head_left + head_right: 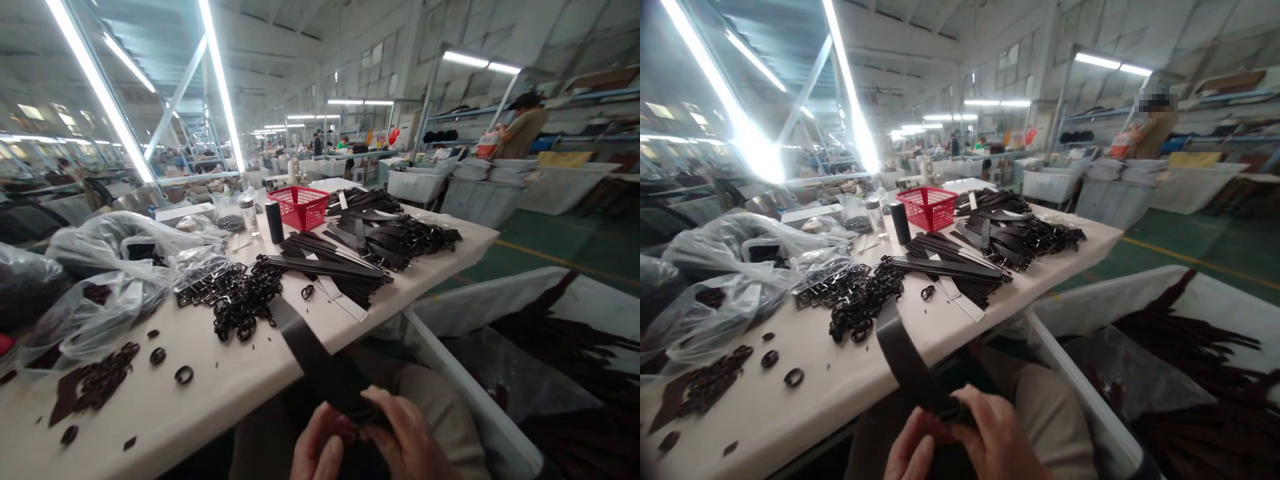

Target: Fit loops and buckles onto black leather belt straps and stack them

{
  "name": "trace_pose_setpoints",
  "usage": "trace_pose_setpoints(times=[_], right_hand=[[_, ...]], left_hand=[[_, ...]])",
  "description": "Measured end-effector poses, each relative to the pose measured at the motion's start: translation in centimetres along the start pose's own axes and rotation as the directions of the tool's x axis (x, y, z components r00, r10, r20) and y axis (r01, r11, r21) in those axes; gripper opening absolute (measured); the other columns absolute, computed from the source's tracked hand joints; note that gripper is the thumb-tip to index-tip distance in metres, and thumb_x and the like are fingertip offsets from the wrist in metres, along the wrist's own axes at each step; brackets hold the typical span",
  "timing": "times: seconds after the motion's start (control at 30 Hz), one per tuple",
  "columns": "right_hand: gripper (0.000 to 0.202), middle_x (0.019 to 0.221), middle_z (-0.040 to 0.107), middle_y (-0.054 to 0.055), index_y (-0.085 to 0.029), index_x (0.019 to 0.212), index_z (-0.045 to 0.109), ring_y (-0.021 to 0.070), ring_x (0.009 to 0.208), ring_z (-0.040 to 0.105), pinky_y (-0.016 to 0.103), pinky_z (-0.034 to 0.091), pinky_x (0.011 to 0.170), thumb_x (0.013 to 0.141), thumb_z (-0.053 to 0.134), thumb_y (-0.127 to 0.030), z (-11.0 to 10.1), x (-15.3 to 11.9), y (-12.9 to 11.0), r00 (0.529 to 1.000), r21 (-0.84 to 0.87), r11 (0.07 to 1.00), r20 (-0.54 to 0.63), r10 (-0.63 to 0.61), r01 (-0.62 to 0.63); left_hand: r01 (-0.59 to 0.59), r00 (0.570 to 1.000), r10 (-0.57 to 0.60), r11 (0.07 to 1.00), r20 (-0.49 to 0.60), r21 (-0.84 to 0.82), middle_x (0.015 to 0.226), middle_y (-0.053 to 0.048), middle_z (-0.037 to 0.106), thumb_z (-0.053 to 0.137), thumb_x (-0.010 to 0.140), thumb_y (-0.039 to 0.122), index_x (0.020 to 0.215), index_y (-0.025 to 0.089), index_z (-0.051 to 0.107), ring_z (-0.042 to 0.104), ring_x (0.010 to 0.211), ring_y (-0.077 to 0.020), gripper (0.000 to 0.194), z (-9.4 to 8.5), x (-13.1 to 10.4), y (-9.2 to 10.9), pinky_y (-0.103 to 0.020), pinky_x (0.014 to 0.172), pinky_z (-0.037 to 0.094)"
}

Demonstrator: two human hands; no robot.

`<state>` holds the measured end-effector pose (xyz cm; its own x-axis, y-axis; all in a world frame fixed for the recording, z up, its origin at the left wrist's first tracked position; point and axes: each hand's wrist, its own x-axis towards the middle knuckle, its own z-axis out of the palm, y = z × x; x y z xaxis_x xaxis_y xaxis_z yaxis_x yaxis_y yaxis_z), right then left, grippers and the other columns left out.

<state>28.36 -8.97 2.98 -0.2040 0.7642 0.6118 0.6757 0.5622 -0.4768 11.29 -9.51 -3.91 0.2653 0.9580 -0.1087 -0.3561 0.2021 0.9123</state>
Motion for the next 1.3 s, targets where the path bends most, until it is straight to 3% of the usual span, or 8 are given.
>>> trace_pose_setpoints(times=[0.13,0.23,0.3,0.4,0.53,0.73,1.1,1.3], right_hand=[[0.022,0.072,0.071,0.002,-0.025,0.098,0.058,0.0189,0.061,0.069,0.028,0.055,0.058,0.102,0.042,-0.039,-5.4,7.2,2.3,0.99,0.037,0.989,0.011,0.143,-0.143],[0.027,0.077,0.072,0.009,-0.021,0.093,0.056,0.0205,0.061,0.069,0.03,0.054,0.06,0.1,0.045,-0.044,-9.1,14.4,5.6,0.923,0.026,0.925,-0.052,0.381,-0.38],[0.037,0.098,0.073,0.019,-0.014,0.106,0.059,0.0224,0.08,0.072,0.032,0.054,0.074,0.104,0.037,-0.044,-10.9,18.8,7.8,0.86,-0.13,0.851,-0.114,0.498,-0.51],[0.056,0.138,0.052,0.033,-0.002,0.136,0.048,0.0342,0.128,0.054,0.043,0.041,0.102,0.102,0.045,-0.046,-11.4,22.7,10.3,0.855,-0.305,0.8,-0.237,0.462,-0.517],[0.053,0.142,0.052,0.025,-0.007,0.143,0.049,0.0312,0.134,0.049,0.039,0.037,0.108,0.103,0.043,-0.041,-6.7,22.3,13.2,0.931,-0.546,0.771,-0.052,0.361,-0.329],[0.041,0.117,0.07,0.02,-0.01,0.122,0.067,0.0336,0.108,0.066,0.044,0.047,0.092,0.093,0.058,-0.037,1.2,19.1,18.4,0.886,-0.62,0.73,0.116,0.449,-0.288],[0.029,0.097,0.077,0.005,-0.026,0.094,0.079,0.0234,0.08,0.069,0.032,0.047,0.068,0.091,0.056,-0.042,0.5,18.8,20.5,0.965,-0.62,0.773,0.1,0.244,-0.131],[0.031,0.091,0.076,0.01,-0.018,0.087,0.077,0.0256,0.08,0.068,0.039,0.045,0.086,0.095,0.048,-0.028,0.2,18.4,17.8,0.991,-0.648,0.76,0.124,0.043,0.048]], left_hand=[[0.118,0.969,-0.153,0.976,0.194,0.181,0.117,-0.013,0.073,0.066,0.082,0.065,0.115,0.023,0.074,0.067,0.105,-0.0292,0.054,-3.3,0.8,-2.2,-0.04,0.094,0.051],[0.307,0.927,-0.336,0.935,0.165,0.179,0.11,-0.013,0.074,0.072,0.07,0.073,0.109,0.021,0.075,0.068,0.097,-0.0265,0.065,-5.6,0.2,-6.5,-0.037,0.085,0.051],[0.454,0.882,-0.465,0.883,0.079,0.122,0.103,-0.012,0.074,0.079,0.055,0.077,0.102,0.019,0.076,0.069,0.089,-0.0246,0.075,-6.6,-0.1,-9.5,-0.034,0.077,0.05],[0.548,0.836,-0.549,0.836,0.004,-0.035,0.102,-0.01,0.075,0.085,0.05,0.072,0.102,0.019,0.075,0.069,0.088,-0.0217,0.075,-7.5,0.2,-12.1,-0.031,0.076,0.049],[0.492,0.84,-0.534,0.824,-0.095,-0.282,0.106,-0.01,0.076,0.087,0.057,0.063,0.107,0.019,0.073,0.07,0.088,-0.0179,0.068,-7.9,1.4,-12.7,-0.026,0.076,0.05],[0.476,0.83,-0.551,0.779,-0.083,-0.408,0.104,-0.01,0.076,0.087,0.065,0.051,0.11,0.016,0.072,0.071,0.087,-0.0163,0.059,-8.3,1.5,-12.7,-0.024,0.074,0.05],[0.476,0.864,-0.501,0.841,-0.041,-0.257,0.107,-0.012,0.074,0.084,0.064,0.06,0.111,0.015,0.071,0.068,0.086,-0.0173,0.066,-7.5,1.7,-11.7,-0.027,0.075,0.047],[0.402,0.914,-0.398,0.915,0.082,-0.026,0.105,-0.013,0.075,0.082,0.065,0.058,0.106,0.014,0.073,0.068,0.089,-0.0206,0.061,-4.6,1.6,-6.6,-0.03,0.077,0.046]])
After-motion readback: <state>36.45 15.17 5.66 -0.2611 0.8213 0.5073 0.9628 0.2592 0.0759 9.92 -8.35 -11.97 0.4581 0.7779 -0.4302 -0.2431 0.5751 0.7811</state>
